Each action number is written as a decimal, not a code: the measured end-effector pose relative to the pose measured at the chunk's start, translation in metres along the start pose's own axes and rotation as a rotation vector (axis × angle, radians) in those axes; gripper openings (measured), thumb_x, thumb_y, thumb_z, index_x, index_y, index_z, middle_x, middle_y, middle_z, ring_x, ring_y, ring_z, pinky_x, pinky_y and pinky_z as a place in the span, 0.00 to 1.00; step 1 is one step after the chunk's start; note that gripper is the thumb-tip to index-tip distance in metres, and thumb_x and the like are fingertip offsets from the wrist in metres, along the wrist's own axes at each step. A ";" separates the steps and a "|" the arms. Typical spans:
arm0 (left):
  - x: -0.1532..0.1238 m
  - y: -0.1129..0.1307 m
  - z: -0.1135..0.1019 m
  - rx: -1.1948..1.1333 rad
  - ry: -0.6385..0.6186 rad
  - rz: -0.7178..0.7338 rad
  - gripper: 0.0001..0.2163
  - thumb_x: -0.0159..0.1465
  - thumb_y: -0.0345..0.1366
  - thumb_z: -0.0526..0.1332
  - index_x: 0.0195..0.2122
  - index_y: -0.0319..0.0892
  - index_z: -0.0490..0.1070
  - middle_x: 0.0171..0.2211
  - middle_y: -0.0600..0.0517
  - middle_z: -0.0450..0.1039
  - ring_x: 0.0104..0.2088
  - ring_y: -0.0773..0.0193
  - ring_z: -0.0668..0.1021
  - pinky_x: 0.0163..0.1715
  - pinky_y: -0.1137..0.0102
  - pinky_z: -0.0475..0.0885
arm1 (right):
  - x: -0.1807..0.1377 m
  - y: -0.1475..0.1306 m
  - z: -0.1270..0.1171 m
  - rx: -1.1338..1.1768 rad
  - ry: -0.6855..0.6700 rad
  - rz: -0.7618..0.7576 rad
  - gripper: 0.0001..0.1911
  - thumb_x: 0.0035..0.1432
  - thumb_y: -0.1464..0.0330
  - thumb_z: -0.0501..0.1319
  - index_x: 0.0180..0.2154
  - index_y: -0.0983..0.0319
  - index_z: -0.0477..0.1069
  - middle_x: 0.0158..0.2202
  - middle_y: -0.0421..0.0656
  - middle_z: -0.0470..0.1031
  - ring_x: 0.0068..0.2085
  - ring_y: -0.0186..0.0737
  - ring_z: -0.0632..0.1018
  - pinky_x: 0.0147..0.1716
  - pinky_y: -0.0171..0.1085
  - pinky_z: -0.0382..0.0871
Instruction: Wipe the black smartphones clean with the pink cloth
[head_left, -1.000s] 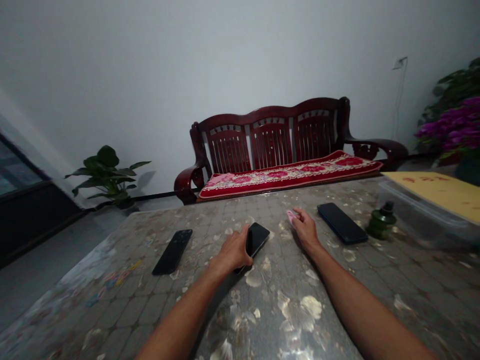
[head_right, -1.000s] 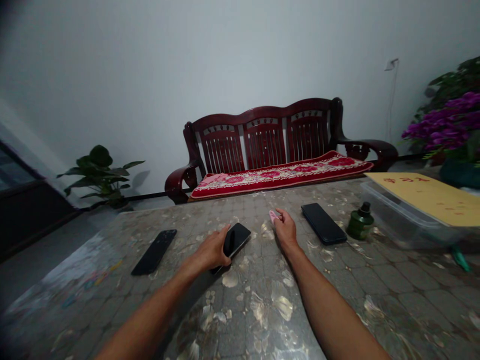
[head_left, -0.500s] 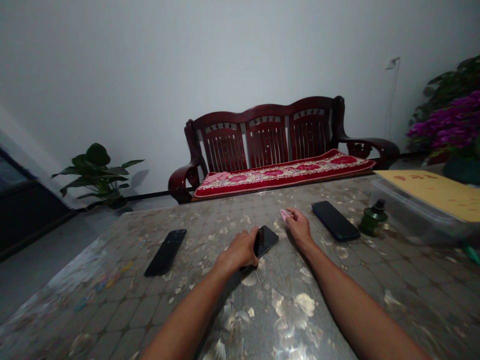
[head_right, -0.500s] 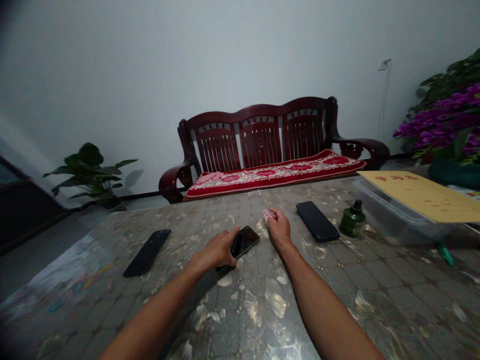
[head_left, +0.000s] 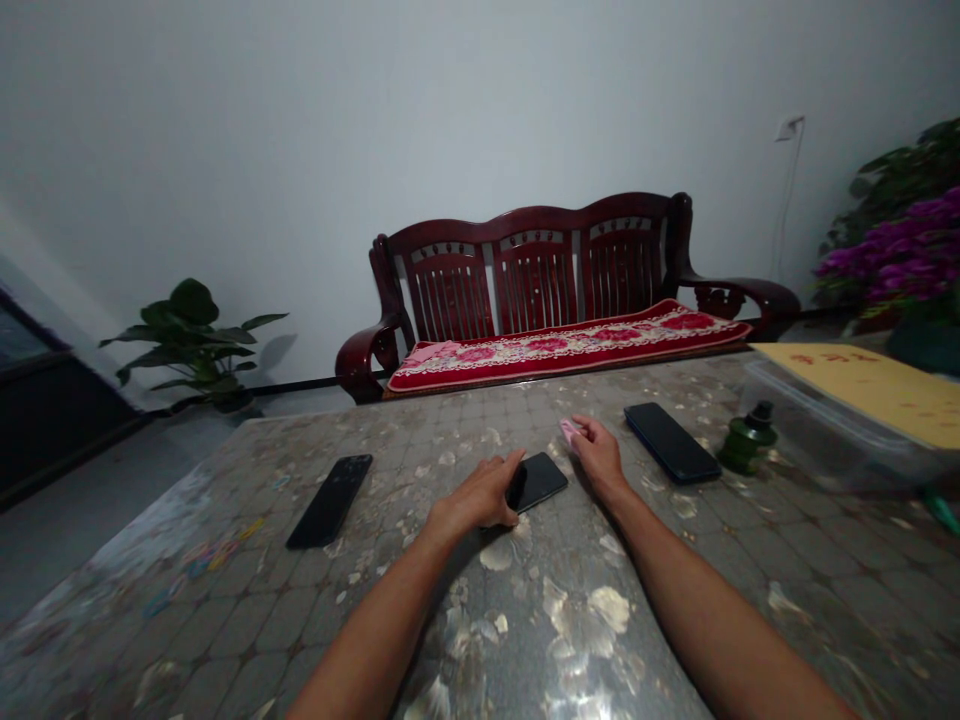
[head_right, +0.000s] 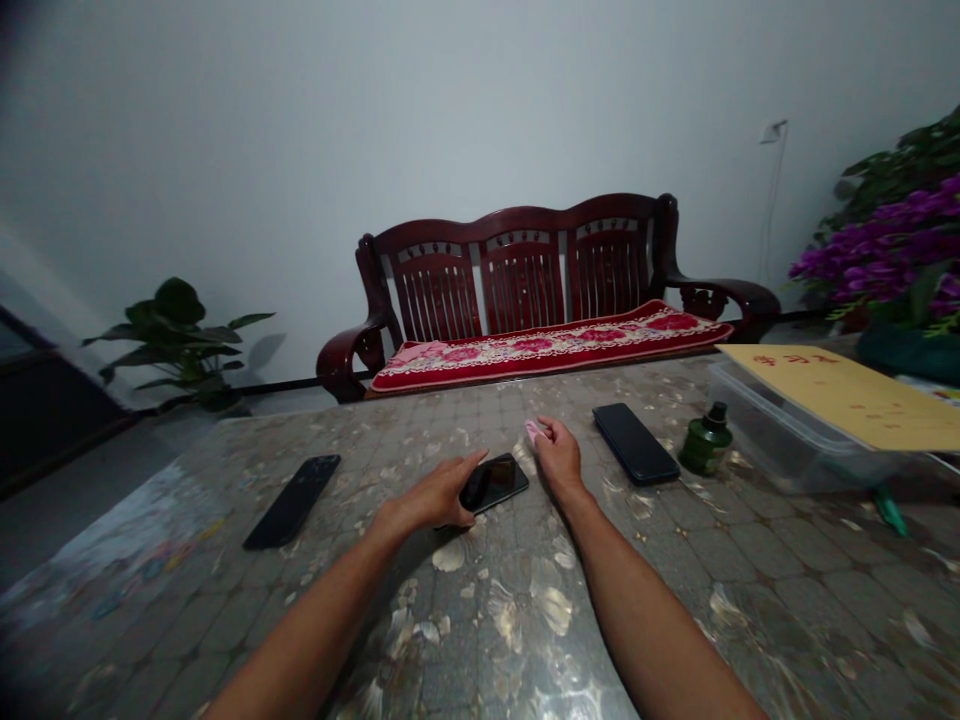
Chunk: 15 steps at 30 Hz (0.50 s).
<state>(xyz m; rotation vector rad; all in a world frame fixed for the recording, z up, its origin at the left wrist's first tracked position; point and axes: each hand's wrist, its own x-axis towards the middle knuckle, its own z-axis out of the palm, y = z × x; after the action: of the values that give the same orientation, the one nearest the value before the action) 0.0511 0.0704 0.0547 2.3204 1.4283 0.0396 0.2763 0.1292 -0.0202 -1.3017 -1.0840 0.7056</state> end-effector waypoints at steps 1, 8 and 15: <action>0.000 -0.002 0.000 -0.007 -0.007 0.017 0.53 0.46 0.33 0.72 0.72 0.45 0.47 0.63 0.42 0.65 0.61 0.44 0.68 0.60 0.61 0.64 | 0.000 -0.001 0.000 0.000 -0.005 0.000 0.28 0.46 0.60 0.59 0.48 0.66 0.76 0.27 0.39 0.73 0.30 0.39 0.73 0.32 0.37 0.67; -0.003 -0.016 -0.001 -0.074 0.024 0.126 0.51 0.47 0.33 0.72 0.72 0.47 0.48 0.65 0.44 0.63 0.63 0.47 0.67 0.62 0.61 0.62 | 0.000 0.001 -0.001 -0.018 -0.019 -0.001 0.28 0.46 0.59 0.60 0.48 0.66 0.76 0.29 0.39 0.74 0.31 0.40 0.73 0.33 0.37 0.67; -0.008 -0.017 -0.001 -0.107 0.032 0.133 0.50 0.49 0.33 0.71 0.72 0.46 0.49 0.68 0.43 0.59 0.65 0.47 0.65 0.64 0.59 0.60 | 0.001 0.005 -0.001 -0.025 -0.019 -0.018 0.27 0.48 0.58 0.61 0.48 0.65 0.77 0.30 0.40 0.76 0.32 0.40 0.74 0.33 0.37 0.67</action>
<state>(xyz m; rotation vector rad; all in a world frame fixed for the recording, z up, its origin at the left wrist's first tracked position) 0.0324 0.0706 0.0510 2.3322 1.2524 0.1878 0.2778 0.1304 -0.0248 -1.3076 -1.1219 0.6935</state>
